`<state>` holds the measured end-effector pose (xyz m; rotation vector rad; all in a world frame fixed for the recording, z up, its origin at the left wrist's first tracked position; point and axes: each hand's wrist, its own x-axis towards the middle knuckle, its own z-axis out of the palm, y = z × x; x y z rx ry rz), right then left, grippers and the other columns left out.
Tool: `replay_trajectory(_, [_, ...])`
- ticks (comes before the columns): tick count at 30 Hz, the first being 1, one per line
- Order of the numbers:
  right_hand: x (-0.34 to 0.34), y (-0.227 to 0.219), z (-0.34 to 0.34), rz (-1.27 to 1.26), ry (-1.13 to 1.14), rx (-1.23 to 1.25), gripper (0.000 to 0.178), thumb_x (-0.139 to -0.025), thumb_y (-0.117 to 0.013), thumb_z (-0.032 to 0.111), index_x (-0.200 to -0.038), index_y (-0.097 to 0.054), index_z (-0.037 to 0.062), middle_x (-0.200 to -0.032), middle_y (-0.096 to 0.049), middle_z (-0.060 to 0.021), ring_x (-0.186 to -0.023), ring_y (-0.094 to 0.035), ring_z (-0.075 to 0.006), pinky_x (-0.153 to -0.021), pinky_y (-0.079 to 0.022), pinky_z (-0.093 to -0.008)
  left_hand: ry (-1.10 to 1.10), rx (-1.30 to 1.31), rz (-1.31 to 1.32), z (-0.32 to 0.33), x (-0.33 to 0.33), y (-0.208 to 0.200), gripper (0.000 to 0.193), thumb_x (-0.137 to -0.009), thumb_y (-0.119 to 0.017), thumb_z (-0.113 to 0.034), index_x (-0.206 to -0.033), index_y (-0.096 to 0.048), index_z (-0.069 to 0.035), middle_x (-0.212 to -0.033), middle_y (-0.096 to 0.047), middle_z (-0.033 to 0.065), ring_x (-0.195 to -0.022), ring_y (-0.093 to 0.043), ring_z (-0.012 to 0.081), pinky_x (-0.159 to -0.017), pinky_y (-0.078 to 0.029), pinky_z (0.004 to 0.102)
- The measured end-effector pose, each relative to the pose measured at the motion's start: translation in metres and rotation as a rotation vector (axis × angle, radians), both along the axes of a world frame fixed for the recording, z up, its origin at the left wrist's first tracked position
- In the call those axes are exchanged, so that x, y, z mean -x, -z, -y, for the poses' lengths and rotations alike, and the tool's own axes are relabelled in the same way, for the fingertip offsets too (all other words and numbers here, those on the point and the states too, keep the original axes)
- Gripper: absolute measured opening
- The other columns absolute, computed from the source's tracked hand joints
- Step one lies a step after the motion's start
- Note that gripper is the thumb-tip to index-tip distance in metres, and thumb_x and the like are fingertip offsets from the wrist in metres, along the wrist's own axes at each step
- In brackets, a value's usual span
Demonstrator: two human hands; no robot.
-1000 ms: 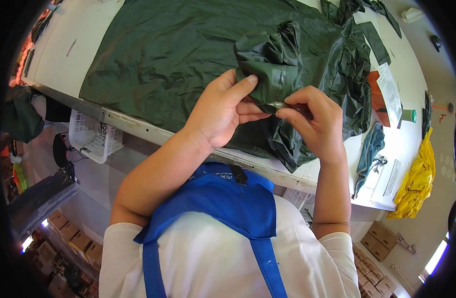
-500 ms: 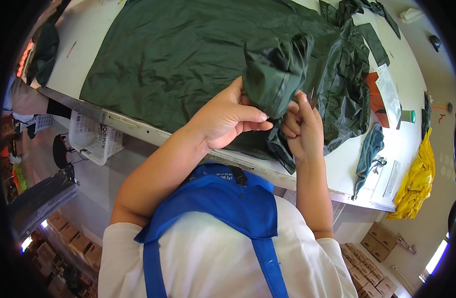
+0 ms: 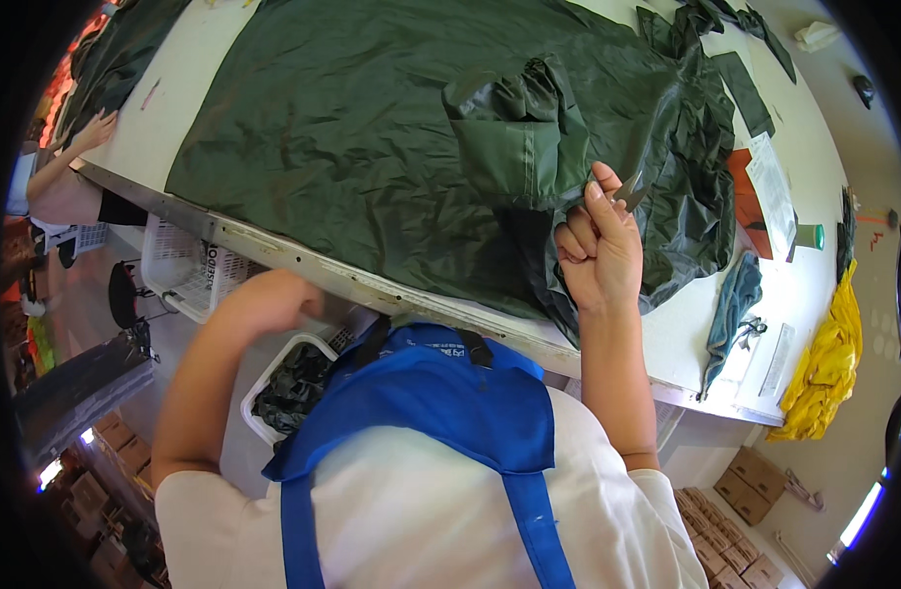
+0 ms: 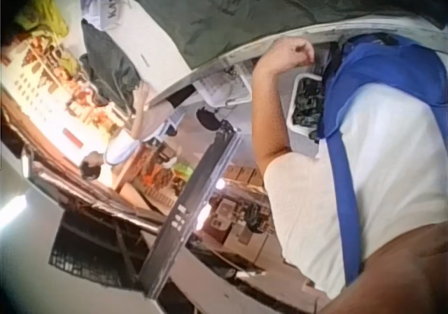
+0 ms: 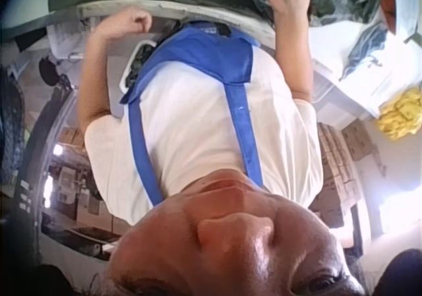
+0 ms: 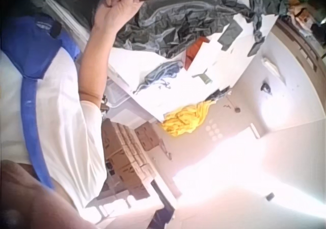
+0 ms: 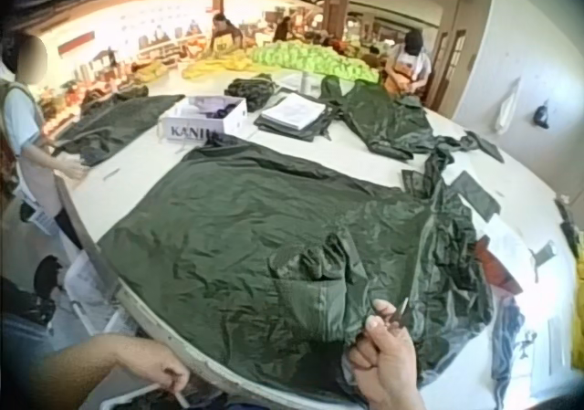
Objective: The person folds a large green waterproof garment on a white table, smoothing and aligning edges, then folds it into a compact rectangle and places it into a small green pouch. The person repeats the process with a second garment.
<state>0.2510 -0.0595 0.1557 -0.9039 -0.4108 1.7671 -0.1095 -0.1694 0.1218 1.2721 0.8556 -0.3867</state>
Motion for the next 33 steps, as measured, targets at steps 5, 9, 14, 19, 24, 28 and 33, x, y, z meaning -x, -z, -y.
replay_trajectory(5, [0.009,-0.004,0.008,-0.112,-0.054,-0.046,0.023,-0.092,-0.057,0.007,-0.114,-0.051,0.0114,-0.063,-0.041,0.0055,-0.044,-0.027,-0.0050,-0.042,-0.024,-0.0218,-0.587,-0.320,0.178,-0.004,-0.071,-0.001,0.062,-0.081,-0.069,-0.026,-0.134,-0.044,-0.007,-0.134,-0.047,0.0128,-0.115,-0.052,0.0266,-0.094,-0.043,0.0388])
replay_trajectory(9, [0.013,-0.008,0.014,-0.051,-0.083,-0.070,0.019,-0.094,-0.055,0.008,-0.112,-0.051,0.0110,-0.064,-0.041,0.0045,-0.045,-0.028,-0.0052,-0.043,-0.024,-0.0219,-1.300,0.480,1.139,-0.040,-0.179,-0.009,0.039,-0.091,-0.061,-0.028,-0.125,-0.053,-0.010,-0.127,-0.056,0.0109,-0.116,-0.054,0.0239,-0.089,-0.047,0.0368])
replay_trajectory(14, [-0.008,-0.019,0.020,0.645,0.133,-0.431,0.014,-0.092,-0.050,0.006,-0.106,-0.049,0.0060,-0.077,-0.046,-0.0010,-0.059,-0.037,-0.0059,-0.052,-0.031,-0.0198,-1.571,0.457,1.253,-0.053,-0.204,-0.013,0.017,-0.094,-0.057,-0.027,-0.097,-0.063,-0.011,-0.108,-0.066,0.0092,-0.111,-0.059,0.0229,-0.079,-0.050,0.0307])
replay_trajectory(19, [-0.017,-0.050,0.018,1.483,-0.146,-1.132,0.033,-0.067,-0.080,0.012,-0.092,-0.059,0.0046,-0.086,-0.063,-0.0104,-0.069,-0.059,-0.0247,-0.066,-0.046,-0.0330,-1.532,0.238,1.153,-0.054,-0.206,-0.035,0.020,-0.095,-0.056,-0.022,-0.102,-0.061,-0.004,-0.109,-0.065,0.0109,-0.108,-0.060,0.0214,-0.080,-0.050,0.0305])
replay_trajectory(24, [-0.016,-0.059,0.005,1.475,-0.171,-1.282,0.026,-0.067,-0.079,0.013,-0.087,-0.062,0.0056,-0.084,-0.066,-0.0057,-0.070,-0.061,-0.0215,-0.061,-0.043,-0.0323,-1.441,0.161,1.109,-0.053,-0.207,-0.034,0.022,-0.096,-0.053,-0.018,-0.104,-0.061,0.001,-0.109,-0.065,0.0126,-0.103,-0.061,0.0196,-0.082,-0.049,0.0309])
replay_trajectory(28, [-0.017,-0.055,-0.002,1.484,-0.197,-1.363,0.026,-0.067,-0.079,0.012,-0.086,-0.063,0.0054,-0.084,-0.066,-0.0060,-0.068,-0.061,-0.0213,-0.061,-0.043,-0.0317,-1.437,0.145,1.094,-0.054,-0.209,-0.038,0.023,-0.097,-0.052,-0.018,-0.102,-0.061,0.003,-0.108,-0.065,0.0146,-0.101,-0.061,0.0188,-0.082,-0.049,0.0307])
replay_trajectory(33, [-0.019,-0.041,0.004,1.096,-0.148,-0.948,0.024,-0.070,-0.078,0.003,-0.088,-0.062,0.0028,-0.085,-0.065,-0.0057,-0.066,-0.059,-0.0129,-0.060,-0.043,-0.0245,-1.451,0.137,1.028,-0.054,-0.207,-0.038,0.024,-0.096,-0.052,-0.018,-0.101,-0.059,0.004,-0.108,-0.065,0.0162,-0.101,-0.061,0.0190,-0.082,-0.048,0.0310])
